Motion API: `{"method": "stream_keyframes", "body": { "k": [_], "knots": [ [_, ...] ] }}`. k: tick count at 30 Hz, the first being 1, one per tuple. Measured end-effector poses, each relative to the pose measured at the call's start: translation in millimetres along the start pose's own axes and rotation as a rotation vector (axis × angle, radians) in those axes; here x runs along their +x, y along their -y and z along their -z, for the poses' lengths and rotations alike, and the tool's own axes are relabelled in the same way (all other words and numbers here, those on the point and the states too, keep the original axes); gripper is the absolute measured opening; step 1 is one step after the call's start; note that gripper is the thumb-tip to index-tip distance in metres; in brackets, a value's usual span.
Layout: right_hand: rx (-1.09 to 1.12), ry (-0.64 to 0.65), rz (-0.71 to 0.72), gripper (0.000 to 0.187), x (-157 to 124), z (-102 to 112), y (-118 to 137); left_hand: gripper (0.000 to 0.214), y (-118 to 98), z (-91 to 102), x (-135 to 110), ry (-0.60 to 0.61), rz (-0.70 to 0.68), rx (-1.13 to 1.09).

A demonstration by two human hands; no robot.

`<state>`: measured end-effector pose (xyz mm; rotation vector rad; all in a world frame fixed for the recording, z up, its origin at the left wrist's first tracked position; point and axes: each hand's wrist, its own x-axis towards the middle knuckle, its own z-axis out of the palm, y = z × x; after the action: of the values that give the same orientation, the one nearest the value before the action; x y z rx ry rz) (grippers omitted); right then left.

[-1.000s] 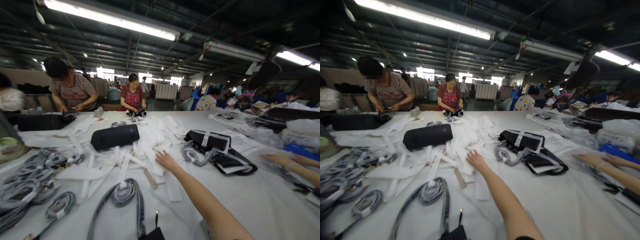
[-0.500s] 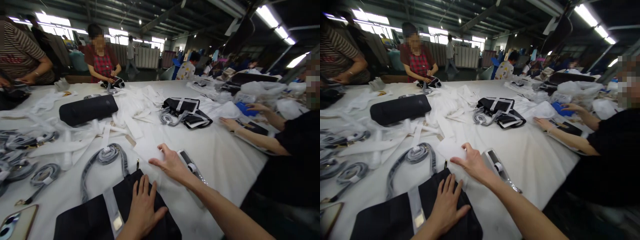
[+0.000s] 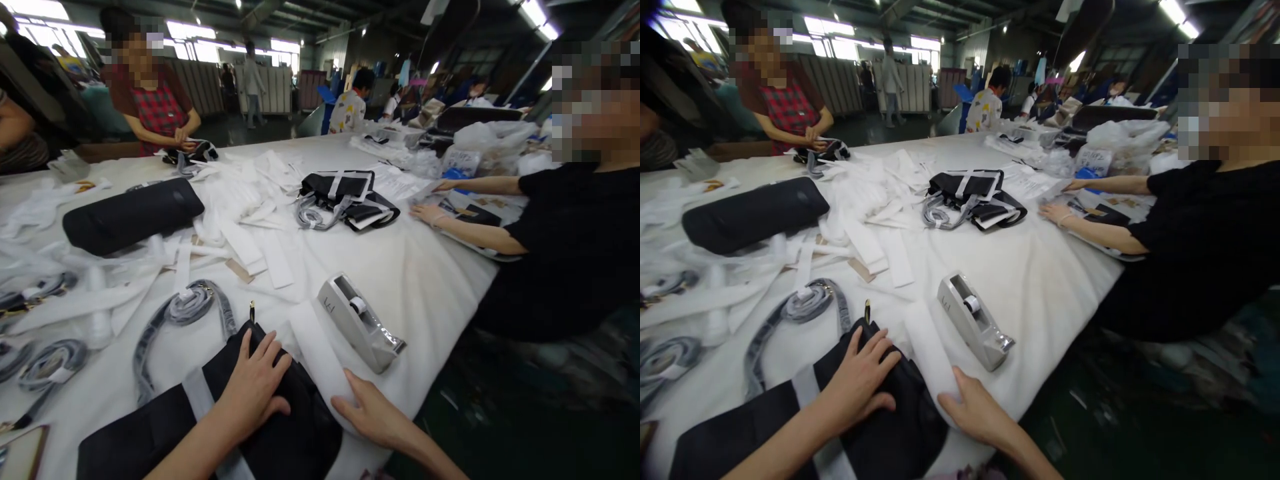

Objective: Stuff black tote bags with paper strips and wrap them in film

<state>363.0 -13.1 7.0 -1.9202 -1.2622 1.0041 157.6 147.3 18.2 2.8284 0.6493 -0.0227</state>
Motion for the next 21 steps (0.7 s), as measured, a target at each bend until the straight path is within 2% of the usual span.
{"method": "stream_keyframes", "body": {
  "k": [2, 5, 6, 8, 11, 14, 16, 18, 21],
  "knots": [
    [0.040, -0.003, 0.018, 0.027, 0.0, 10.6, 2.1, 0.043, -4.0, 8.4, -1.1, -0.008, -0.069, 0.092],
    [0.131, -0.118, 0.027, 0.037, 7.1, 19.6, 11.6, 0.009, -5.0, 12.4, -11.2, -0.051, -0.179, 0.197],
    [0.168, -0.142, 0.029, 0.041, 10.3, 19.7, 16.0, 0.006, -4.7, 12.5, -16.0, -0.084, -0.213, 0.218],
    [0.259, -0.112, 0.036, 0.044, 17.0, 14.9, 25.7, 0.017, -4.4, 12.6, -25.6, -0.168, -0.269, 0.238],
    [0.442, 0.049, 0.027, 0.041, 27.3, -1.2, 38.6, 0.024, -6.7, 14.6, -34.3, -0.289, -0.322, 0.224],
    [0.652, 0.195, 0.014, 0.036, 35.5, -17.5, 43.7, 0.027, -10.8, 16.5, -35.6, -0.385, -0.327, 0.205],
    [0.721, 0.242, -0.008, 0.029, 37.8, -24.6, 41.5, 0.027, -12.9, 17.0, -34.2, -0.408, -0.318, 0.198],
    [0.658, 0.264, -0.055, 0.021, 37.3, -29.1, 36.4, 0.028, -14.2, 17.1, -32.4, -0.403, -0.314, 0.189],
    [0.377, 0.275, -0.115, 0.012, 34.4, -33.5, 29.3, 0.028, -15.1, 16.6, -29.9, -0.397, -0.320, 0.168]
  ]
}}
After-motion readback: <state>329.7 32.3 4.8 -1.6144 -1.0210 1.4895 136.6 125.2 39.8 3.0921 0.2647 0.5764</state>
